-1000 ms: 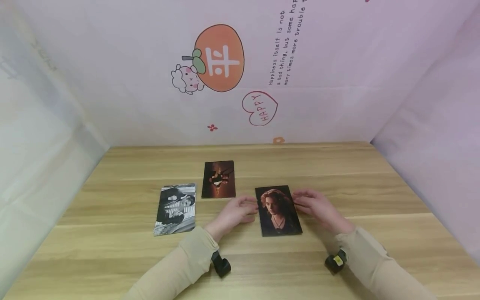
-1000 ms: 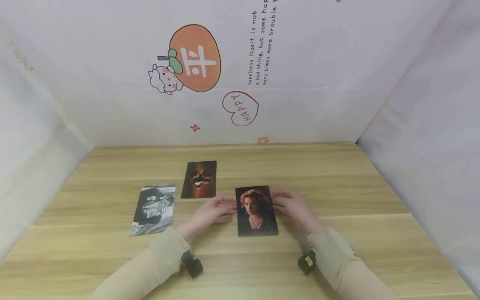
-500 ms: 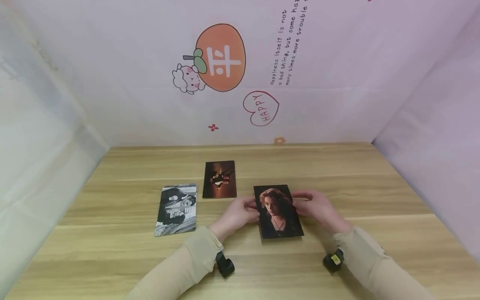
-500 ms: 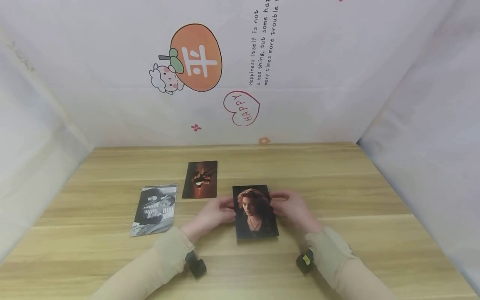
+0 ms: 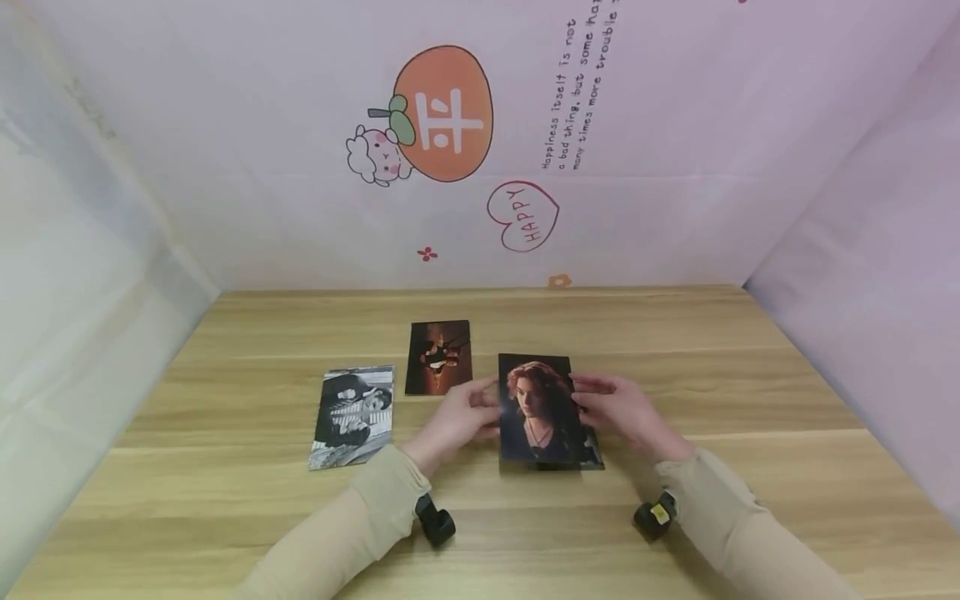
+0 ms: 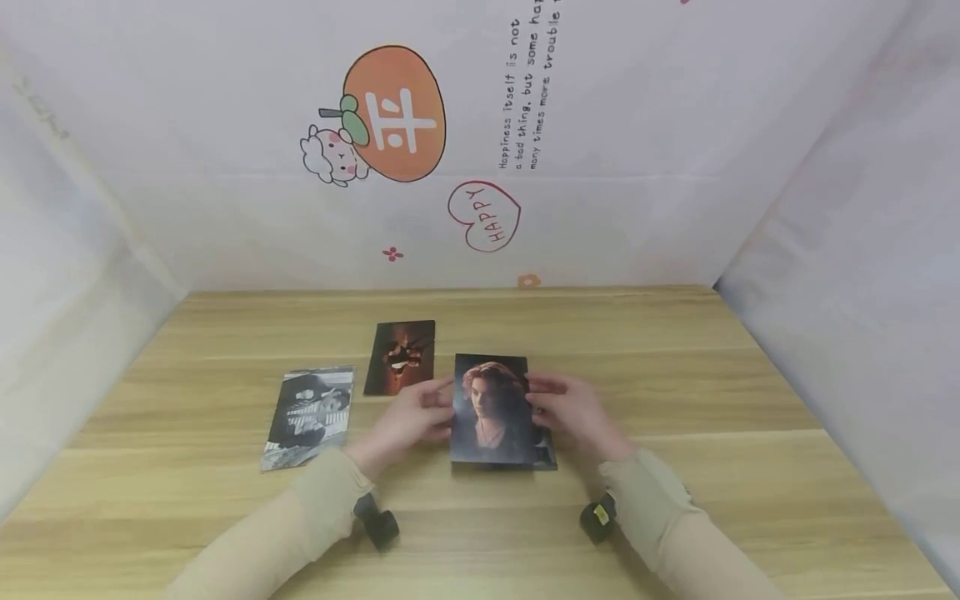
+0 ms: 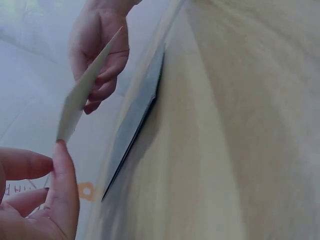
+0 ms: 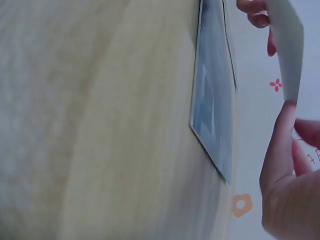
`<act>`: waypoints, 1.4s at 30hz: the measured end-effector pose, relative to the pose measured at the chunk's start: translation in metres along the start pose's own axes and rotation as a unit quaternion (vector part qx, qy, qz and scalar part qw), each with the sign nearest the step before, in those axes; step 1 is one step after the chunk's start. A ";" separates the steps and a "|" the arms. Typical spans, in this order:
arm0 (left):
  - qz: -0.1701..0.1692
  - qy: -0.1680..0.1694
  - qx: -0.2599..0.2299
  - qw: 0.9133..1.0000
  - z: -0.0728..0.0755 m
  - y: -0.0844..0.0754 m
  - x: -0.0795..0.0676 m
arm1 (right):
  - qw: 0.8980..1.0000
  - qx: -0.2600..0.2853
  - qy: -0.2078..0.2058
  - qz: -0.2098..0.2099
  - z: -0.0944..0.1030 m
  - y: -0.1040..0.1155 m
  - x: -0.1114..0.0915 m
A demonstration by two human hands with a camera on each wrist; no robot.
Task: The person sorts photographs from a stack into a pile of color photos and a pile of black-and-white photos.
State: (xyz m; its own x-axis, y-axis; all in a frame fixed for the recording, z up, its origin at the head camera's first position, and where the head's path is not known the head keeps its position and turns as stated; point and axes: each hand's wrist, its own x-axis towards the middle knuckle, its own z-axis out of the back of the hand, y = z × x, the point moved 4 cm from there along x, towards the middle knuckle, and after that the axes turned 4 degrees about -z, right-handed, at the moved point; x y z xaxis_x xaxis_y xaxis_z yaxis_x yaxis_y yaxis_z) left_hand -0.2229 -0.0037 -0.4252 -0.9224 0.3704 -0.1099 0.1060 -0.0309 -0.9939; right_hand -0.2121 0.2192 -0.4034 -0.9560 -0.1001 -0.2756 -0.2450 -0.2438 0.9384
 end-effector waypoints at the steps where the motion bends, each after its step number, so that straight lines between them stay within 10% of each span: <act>1: -0.001 -0.007 -0.002 1.000 0.002 -0.001 0.001 | 1.000 -0.001 0.007 0.005 -0.001 0.001 0.000; 16: -0.011 -0.060 0.065 0.996 0.036 -0.025 -0.004 | 0.999 0.045 0.025 0.004 -0.023 0.022 0.009; 28: -0.004 -0.054 0.114 0.992 0.076 -0.041 -0.014 | 0.997 0.011 0.062 0.053 -0.054 0.046 0.030; 42: 0.007 -0.060 0.143 0.988 0.117 -0.052 0.000 | 0.998 0.044 0.043 0.015 -0.089 0.076 0.064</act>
State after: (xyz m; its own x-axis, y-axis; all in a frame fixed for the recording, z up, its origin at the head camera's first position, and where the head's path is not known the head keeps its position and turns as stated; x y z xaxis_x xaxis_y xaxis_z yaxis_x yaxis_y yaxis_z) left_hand -0.2719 -0.1110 -0.3743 -0.9606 0.2565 -0.1068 0.0254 -0.3017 -0.9531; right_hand -0.2777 0.1081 -0.3681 -0.9467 -0.1901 -0.2601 -0.2330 -0.1536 0.9603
